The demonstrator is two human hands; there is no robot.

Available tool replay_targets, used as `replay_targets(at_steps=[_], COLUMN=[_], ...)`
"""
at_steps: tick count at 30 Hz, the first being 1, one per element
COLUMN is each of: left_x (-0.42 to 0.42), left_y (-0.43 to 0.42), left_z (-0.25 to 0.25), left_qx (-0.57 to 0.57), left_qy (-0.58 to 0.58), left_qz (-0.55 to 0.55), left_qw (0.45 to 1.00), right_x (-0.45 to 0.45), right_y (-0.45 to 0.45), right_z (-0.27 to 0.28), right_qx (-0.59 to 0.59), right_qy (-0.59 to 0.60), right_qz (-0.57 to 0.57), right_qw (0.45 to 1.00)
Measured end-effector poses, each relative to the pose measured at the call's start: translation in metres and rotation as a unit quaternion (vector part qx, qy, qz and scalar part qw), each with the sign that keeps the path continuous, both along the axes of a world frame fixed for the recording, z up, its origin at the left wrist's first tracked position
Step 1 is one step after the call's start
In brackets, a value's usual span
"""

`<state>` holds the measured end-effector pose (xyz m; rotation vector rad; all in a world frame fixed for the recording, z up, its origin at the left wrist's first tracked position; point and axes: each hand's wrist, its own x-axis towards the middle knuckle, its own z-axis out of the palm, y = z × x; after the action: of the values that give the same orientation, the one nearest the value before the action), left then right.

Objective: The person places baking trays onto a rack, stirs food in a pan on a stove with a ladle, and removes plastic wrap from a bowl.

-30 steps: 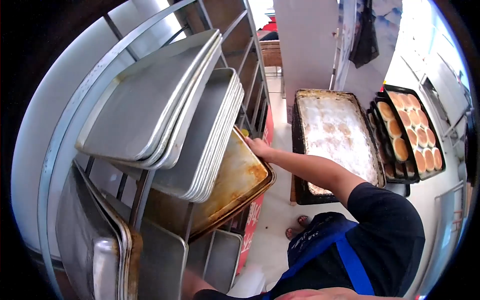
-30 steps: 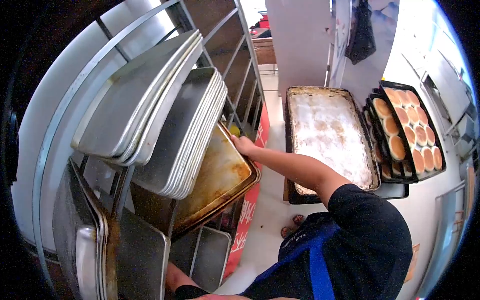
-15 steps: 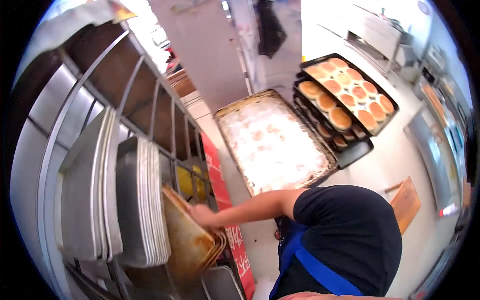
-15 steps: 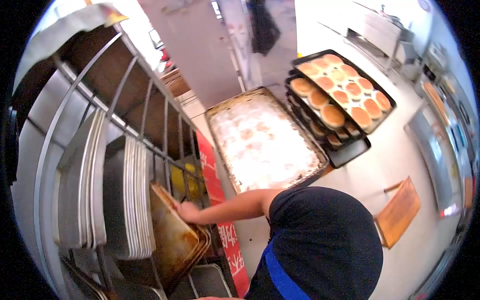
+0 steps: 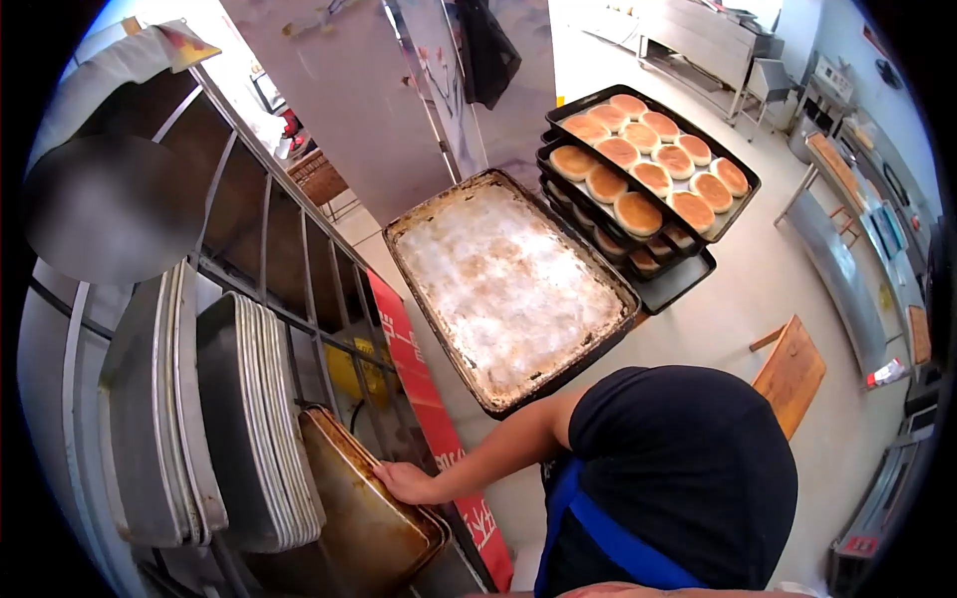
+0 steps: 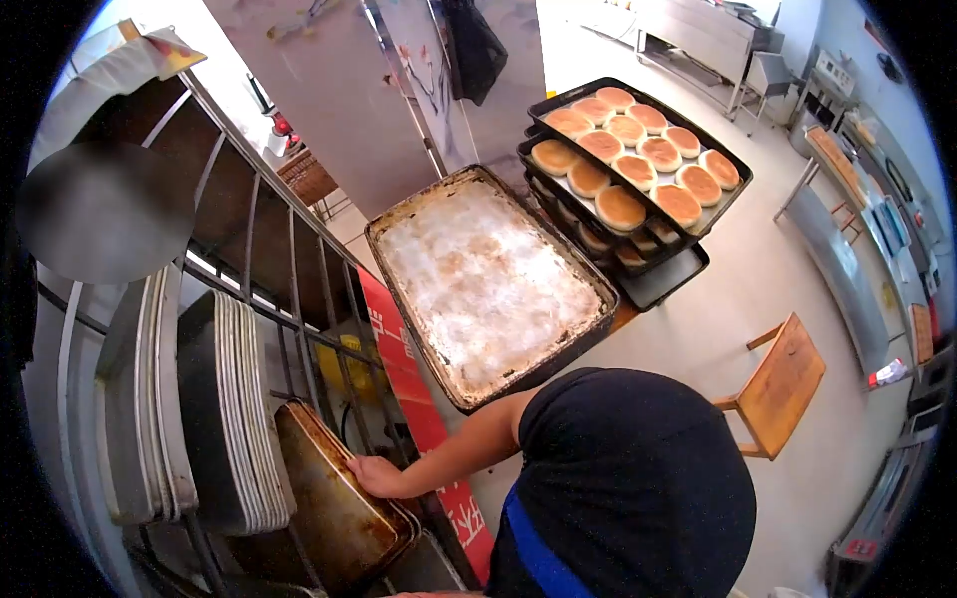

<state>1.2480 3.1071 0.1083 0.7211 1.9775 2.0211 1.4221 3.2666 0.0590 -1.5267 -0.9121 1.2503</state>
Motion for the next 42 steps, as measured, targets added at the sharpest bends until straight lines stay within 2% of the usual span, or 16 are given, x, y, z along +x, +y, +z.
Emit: replay_targets(at_steps=[6,8,10,12,14,15,17,18,21,25,28,29,34,36,40,42], left_x=[0.1,0.147,0.164,0.183,0.213,0.227,0.264,0.289,0.382,0.515,0.627,0.657,0.771,0.81,0.892,0.941], left_y=[-0.036,-0.038,-0.041,-0.045,-0.052,-0.056,-0.07,-0.079,-0.114,-0.208,-0.303,-0.312,-0.43,-0.47,-0.515,-0.532], left_z=[0.011,0.038,0.032,0.033,0.038,0.037,0.032,0.029,0.008,-0.037,0.003,-0.014,-0.023,-0.016,-0.033,-0.029], left_qx=[-0.02,-0.014,0.0,0.013,-0.099,-0.1,-0.234,-0.239,-0.381,-0.48,-0.529,-0.495,-0.46,-0.459,-0.442,-0.411], left_qy=[-0.051,-0.038,-0.008,0.026,-0.028,-0.016,-0.112,-0.102,-0.184,-0.307,-0.345,-0.445,-0.399,-0.248,-0.245,-0.209], left_qz=[-0.14,-0.297,-0.398,-0.512,-0.625,-0.651,-0.751,-0.77,-0.863,-0.804,-0.752,-0.745,-0.79,-0.848,-0.861,-0.882], left_qw=[0.989,0.954,0.917,0.859,0.774,0.753,0.608,0.583,0.275,0.169,0.185,0.03,0.078,0.093,0.052,0.095], right_x=[0.019,0.056,0.101,0.157,0.208,0.235,0.289,0.31,0.37,0.446,0.506,0.523,0.618,0.662,0.762,0.819], right_y=[-0.035,-0.078,-0.118,-0.162,-0.204,-0.23,-0.29,-0.32,-0.416,-0.547,-0.631,-0.657,-0.769,-0.803,-0.845,-0.862], right_z=[0.009,0.046,0.074,0.098,0.091,0.097,0.11,0.107,0.093,0.065,0.06,0.056,0.053,0.049,0.046,0.033], right_qx=[0.002,0.148,0.22,0.241,0.313,0.313,0.27,0.269,0.26,0.237,0.188,0.178,0.12,0.109,0.066,0.072], right_qy=[-0.08,-0.078,0.056,0.056,-0.115,-0.119,-0.164,-0.15,-0.214,-0.348,-0.475,-0.478,-0.5,-0.45,-0.374,-0.348], right_qz=[0.035,0.034,0.055,0.075,-0.013,-0.049,-0.116,-0.173,-0.282,-0.274,-0.272,-0.265,-0.342,-0.412,-0.431,-0.464], right_qw=[0.996,0.985,0.972,0.966,0.943,0.941,0.941,0.935,0.898,0.864,0.815,0.818,0.787,0.785,0.818,0.811])
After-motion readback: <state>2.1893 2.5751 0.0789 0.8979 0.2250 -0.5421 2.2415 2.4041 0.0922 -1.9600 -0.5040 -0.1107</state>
